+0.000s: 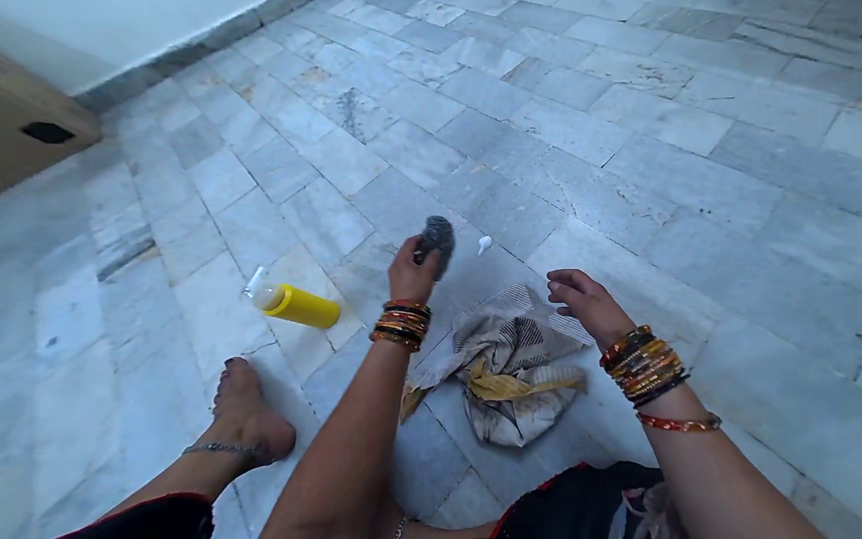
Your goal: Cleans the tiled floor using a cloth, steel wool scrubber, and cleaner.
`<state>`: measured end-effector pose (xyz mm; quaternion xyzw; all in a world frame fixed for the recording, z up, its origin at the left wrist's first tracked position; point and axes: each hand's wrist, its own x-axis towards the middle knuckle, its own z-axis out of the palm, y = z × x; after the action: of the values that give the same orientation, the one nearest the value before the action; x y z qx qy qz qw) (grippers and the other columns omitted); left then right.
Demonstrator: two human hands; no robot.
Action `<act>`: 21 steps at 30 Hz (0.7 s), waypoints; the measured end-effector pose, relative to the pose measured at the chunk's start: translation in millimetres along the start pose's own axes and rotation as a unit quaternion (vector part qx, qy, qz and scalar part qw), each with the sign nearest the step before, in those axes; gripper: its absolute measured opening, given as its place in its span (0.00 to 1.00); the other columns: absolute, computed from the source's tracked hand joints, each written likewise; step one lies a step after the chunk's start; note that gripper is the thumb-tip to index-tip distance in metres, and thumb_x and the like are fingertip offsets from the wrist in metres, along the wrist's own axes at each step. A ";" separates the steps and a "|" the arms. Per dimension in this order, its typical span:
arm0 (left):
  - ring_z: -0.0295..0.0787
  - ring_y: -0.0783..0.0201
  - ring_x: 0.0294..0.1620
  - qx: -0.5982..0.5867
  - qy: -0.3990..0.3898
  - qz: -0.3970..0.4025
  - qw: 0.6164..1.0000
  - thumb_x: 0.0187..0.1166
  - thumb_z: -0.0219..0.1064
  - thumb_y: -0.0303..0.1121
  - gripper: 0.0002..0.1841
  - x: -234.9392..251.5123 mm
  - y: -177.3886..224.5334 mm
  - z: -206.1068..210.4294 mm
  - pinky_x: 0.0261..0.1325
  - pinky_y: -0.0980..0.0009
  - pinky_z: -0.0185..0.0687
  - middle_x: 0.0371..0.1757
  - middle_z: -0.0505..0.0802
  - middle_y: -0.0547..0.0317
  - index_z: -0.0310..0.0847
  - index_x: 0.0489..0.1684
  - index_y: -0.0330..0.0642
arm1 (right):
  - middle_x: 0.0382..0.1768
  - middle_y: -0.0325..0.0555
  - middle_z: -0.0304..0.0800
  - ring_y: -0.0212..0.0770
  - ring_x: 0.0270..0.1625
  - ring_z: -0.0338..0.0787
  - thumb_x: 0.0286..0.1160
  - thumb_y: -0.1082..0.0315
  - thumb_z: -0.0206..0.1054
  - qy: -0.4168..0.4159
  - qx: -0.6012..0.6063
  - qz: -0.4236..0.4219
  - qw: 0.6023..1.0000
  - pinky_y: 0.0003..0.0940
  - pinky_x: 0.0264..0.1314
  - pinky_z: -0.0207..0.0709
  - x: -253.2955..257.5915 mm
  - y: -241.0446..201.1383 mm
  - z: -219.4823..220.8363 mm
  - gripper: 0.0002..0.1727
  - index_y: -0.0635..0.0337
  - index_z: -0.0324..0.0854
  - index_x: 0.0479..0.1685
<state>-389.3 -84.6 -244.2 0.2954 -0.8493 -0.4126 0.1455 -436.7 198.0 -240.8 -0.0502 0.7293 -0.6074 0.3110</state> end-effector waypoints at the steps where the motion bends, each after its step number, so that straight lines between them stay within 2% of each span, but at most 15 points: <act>1: 0.87 0.37 0.67 0.069 0.023 0.009 0.997 0.85 0.66 0.33 0.23 11.4 -6.9 -8.7 0.74 0.38 0.75 0.67 0.87 0.31 0.76 0.75 0.31 | 0.68 0.58 0.84 0.50 0.63 0.87 0.90 0.62 0.58 -0.015 -0.004 -0.010 1.000 0.51 0.63 0.79 -2.5 -2.3 1.4 0.19 0.62 0.75 0.73; 3: 0.84 0.33 0.71 0.179 0.028 0.001 0.983 0.88 0.63 0.36 0.21 29.5 -20.5 -15.9 0.76 0.34 0.70 0.67 0.88 0.30 0.78 0.74 0.32 | 0.65 0.56 0.86 0.49 0.62 0.88 0.90 0.63 0.58 -0.044 -0.020 -0.024 0.999 0.50 0.63 0.80 -4.7 -4.6 4.1 0.18 0.62 0.77 0.70; 5: 0.82 0.30 0.73 0.223 -0.010 -0.032 0.974 0.91 0.58 0.38 0.22 41.5 -35.4 -10.0 0.76 0.32 0.69 0.68 0.87 0.28 0.77 0.75 0.32 | 0.62 0.55 0.87 0.47 0.59 0.88 0.90 0.63 0.58 -0.065 -0.040 -0.023 0.997 0.48 0.62 0.80 -4.2 -4.0 5.6 0.17 0.63 0.78 0.69; 7: 0.84 0.27 0.69 0.199 -0.025 -0.077 0.977 0.93 0.54 0.40 0.23 45.0 -47.3 5.8 0.72 0.29 0.70 0.66 0.87 0.26 0.73 0.78 0.33 | 0.61 0.55 0.87 0.46 0.58 0.87 0.91 0.63 0.58 -0.078 -0.065 -0.018 0.995 0.47 0.61 0.79 -4.3 -3.0 4.4 0.18 0.63 0.78 0.69; 10: 0.84 0.26 0.68 0.121 0.022 -0.105 0.987 0.95 0.50 0.40 0.24 39.7 -45.4 35.8 0.71 0.30 0.72 0.65 0.87 0.24 0.67 0.83 0.36 | 0.61 0.55 0.87 0.46 0.55 0.87 0.91 0.62 0.58 -0.078 -0.079 -0.012 0.994 0.45 0.59 0.78 -5.1 -4.3 1.2 0.18 0.63 0.78 0.69; 12: 0.83 0.27 0.70 0.086 0.013 -0.070 0.994 0.96 0.48 0.38 0.25 36.3 -37.0 56.2 0.74 0.31 0.70 0.68 0.86 0.25 0.62 0.87 0.37 | 0.61 0.54 0.87 0.45 0.56 0.87 0.91 0.62 0.58 -0.077 -0.073 -0.012 0.994 0.45 0.60 0.79 -5.9 -4.9 0.5 0.18 0.62 0.78 0.69; 15: 0.81 0.33 0.76 0.024 -0.047 0.033 0.998 0.95 0.46 0.34 0.25 31.7 -21.2 91.9 0.80 0.37 0.69 0.75 0.83 0.30 0.59 0.90 0.37 | 0.60 0.52 0.88 0.42 0.55 0.88 0.90 0.62 0.59 -0.085 -0.071 -0.019 0.994 0.43 0.60 0.79 -6.4 -3.7 1.9 0.18 0.62 0.78 0.70; 16: 0.77 0.37 0.81 0.007 -0.076 0.076 0.994 0.95 0.45 0.34 0.26 30.9 -14.9 106.4 0.84 0.40 0.66 0.79 0.80 0.34 0.59 0.90 0.37 | 0.59 0.52 0.88 0.41 0.54 0.88 0.90 0.62 0.59 -0.089 -0.075 -0.020 0.993 0.42 0.59 0.80 -6.6 -3.6 2.0 0.18 0.62 0.78 0.70; 18: 0.66 0.44 0.89 0.015 -0.140 0.163 0.977 0.93 0.45 0.34 0.26 28.1 -1.0 135.9 0.92 0.43 0.53 0.87 0.74 0.42 0.63 0.90 0.39 | 0.58 0.50 0.89 0.39 0.53 0.88 0.90 0.61 0.59 -0.096 -0.089 -0.020 0.991 0.41 0.59 0.80 -7.7 -3.8 1.8 0.18 0.61 0.78 0.70; 19: 0.59 0.44 0.93 0.056 -0.176 0.202 0.962 0.92 0.45 0.36 0.26 26.3 6.4 148.1 0.93 0.40 0.43 0.89 0.71 0.44 0.65 0.89 0.41 | 0.58 0.49 0.89 0.39 0.53 0.88 0.90 0.60 0.59 -0.099 -0.100 -0.021 0.990 0.41 0.59 0.80 -8.4 -3.9 1.3 0.18 0.61 0.78 0.70; 21: 0.45 0.45 0.97 0.178 -0.256 0.240 0.919 0.94 0.44 0.48 0.28 27.1 23.2 162.4 0.94 0.35 0.27 0.94 0.64 0.51 0.65 0.91 0.50 | 0.61 0.49 0.90 0.40 0.57 0.90 0.90 0.59 0.59 -0.102 -0.125 -0.020 0.987 0.43 0.63 0.81 -10.0 -4.5 -0.1 0.20 0.60 0.78 0.71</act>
<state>-499.1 9.6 -326.1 -0.0124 -0.9624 -0.2688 -0.0373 -430.0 201.5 -232.7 -0.1655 0.7628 -0.5090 0.3629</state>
